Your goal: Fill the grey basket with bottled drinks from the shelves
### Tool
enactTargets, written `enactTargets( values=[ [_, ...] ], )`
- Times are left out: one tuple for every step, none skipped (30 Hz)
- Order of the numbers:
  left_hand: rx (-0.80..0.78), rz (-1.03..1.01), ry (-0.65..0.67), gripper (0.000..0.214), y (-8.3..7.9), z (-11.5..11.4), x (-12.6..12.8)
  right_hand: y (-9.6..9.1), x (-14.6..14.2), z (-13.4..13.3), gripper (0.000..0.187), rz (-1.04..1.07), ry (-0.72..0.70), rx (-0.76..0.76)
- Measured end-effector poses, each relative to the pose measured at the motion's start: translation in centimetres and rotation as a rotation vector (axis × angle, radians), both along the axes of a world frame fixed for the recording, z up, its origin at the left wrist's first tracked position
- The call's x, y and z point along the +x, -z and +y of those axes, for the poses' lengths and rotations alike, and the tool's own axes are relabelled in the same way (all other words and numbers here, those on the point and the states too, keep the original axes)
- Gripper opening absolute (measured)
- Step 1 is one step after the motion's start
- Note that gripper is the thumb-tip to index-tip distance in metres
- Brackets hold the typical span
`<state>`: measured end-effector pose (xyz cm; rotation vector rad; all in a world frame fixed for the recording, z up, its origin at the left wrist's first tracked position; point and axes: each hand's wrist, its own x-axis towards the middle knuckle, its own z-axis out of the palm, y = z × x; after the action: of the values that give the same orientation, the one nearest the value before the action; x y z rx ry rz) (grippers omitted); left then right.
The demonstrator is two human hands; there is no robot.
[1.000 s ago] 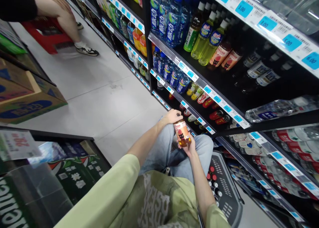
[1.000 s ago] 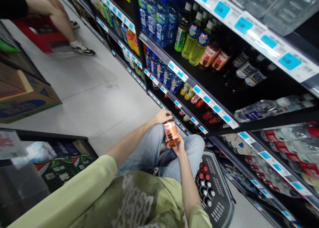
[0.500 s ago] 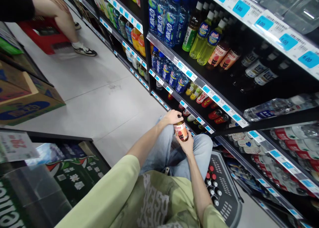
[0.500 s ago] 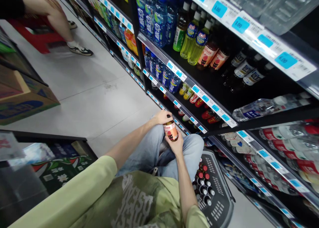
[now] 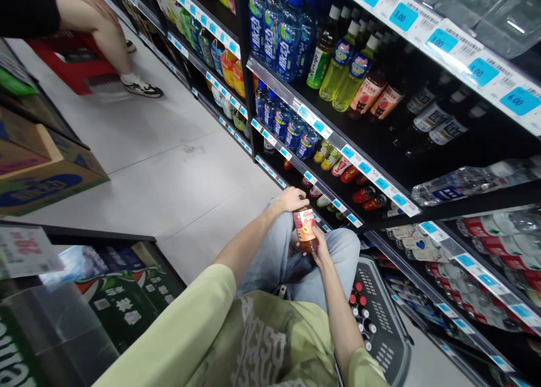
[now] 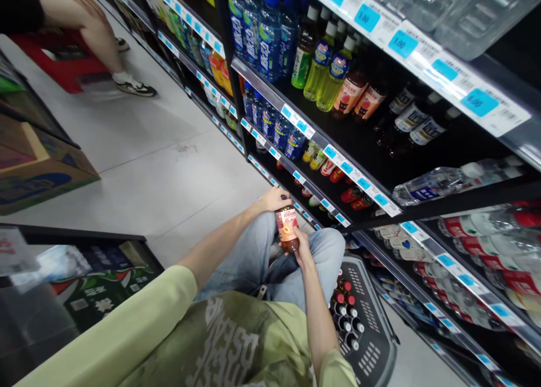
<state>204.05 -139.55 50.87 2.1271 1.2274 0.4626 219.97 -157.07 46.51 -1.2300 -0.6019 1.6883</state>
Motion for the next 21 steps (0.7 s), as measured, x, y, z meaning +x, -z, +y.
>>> enactTargets(
  values=[
    [0.001,-0.005,0.001,0.026,0.1,0.0,0.0,0.0,0.0,0.1,0.065,0.019,-0.010,-0.013],
    [0.002,-0.012,0.004,0.026,0.1,0.1,-0.1,0.0,0.0,0.2,0.066,0.028,-0.019,-0.022],
    [0.002,-0.020,0.007,0.026,0.2,0.1,-0.1,0.1,0.0,0.2,0.065,0.026,-0.022,-0.022],
    [0.001,-0.029,0.009,0.025,0.2,0.1,-0.1,0.2,0.0,0.3,0.064,0.011,-0.016,-0.013],
    [-0.001,-0.039,0.011,0.025,0.2,0.1,-0.2,0.2,-0.1,0.4,0.063,-0.017,0.005,0.007],
    [-0.004,-0.047,0.011,0.025,0.3,0.1,-0.2,0.3,-0.1,0.4,0.061,-0.054,0.033,0.036],
    [-0.008,-0.055,0.010,0.025,0.3,0.1,-0.3,0.4,-0.1,0.5,0.059,-0.094,0.062,0.071],
    [-0.011,-0.060,0.008,0.025,0.3,0.1,-0.3,0.5,-0.2,0.5,0.058,-0.133,0.083,0.105],
    [-0.012,-0.063,0.007,0.025,0.2,0.1,-0.4,0.6,-0.2,0.5,0.058,-0.163,0.088,0.134],
    [-0.012,-0.066,0.007,0.025,0.2,0.1,-0.4,0.7,-0.3,0.5,0.058,-0.184,0.078,0.154],
    [-0.011,-0.064,0.008,0.025,0.1,0.0,-0.4,0.8,-0.3,0.4,0.059,-0.199,0.059,0.168],
    [-0.010,-0.058,0.009,0.026,0.0,-0.1,-0.4,0.9,-0.3,0.4,0.059,-0.215,0.046,0.179],
    [-0.007,-0.047,0.011,0.026,-0.2,-0.2,-0.3,1.0,-0.3,0.3,0.060,-0.241,0.038,0.192],
    [-0.006,-0.033,0.014,0.027,-0.3,-0.3,-0.2,1.0,-0.3,0.3,0.062,-0.279,0.031,0.211],
    [-0.006,-0.016,0.018,0.028,-0.5,-0.5,-0.2,1.0,-0.2,0.3,0.064,-0.331,0.022,0.234],
    [-0.008,0.001,0.023,0.028,-0.7,-0.6,-0.1,0.9,-0.2,0.3,0.065,-0.391,0.004,0.258],
    [-0.010,0.018,0.027,0.029,-0.8,-0.7,0.0,0.7,-0.1,0.5,0.065,-0.457,-0.021,0.280],
    [-0.011,0.030,0.031,0.029,-1.0,-0.8,0.1,0.3,-0.1,0.7,0.065,-0.528,-0.050,0.295],
    [-0.010,0.039,0.035,0.030,-1.1,-0.9,0.2,-0.1,-0.2,1.1,0.064,-0.603,-0.075,0.300],
    [-0.006,0.044,0.040,0.029,-1.1,-0.9,0.3,-0.6,-0.4,1.5,0.064,-0.684,-0.087,0.298],
    [0.001,0.045,0.047,0.029,-1.2,-0.9,0.4,-1.2,-0.6,2.1,0.063,-0.768,-0.088,0.290]
  ],
)
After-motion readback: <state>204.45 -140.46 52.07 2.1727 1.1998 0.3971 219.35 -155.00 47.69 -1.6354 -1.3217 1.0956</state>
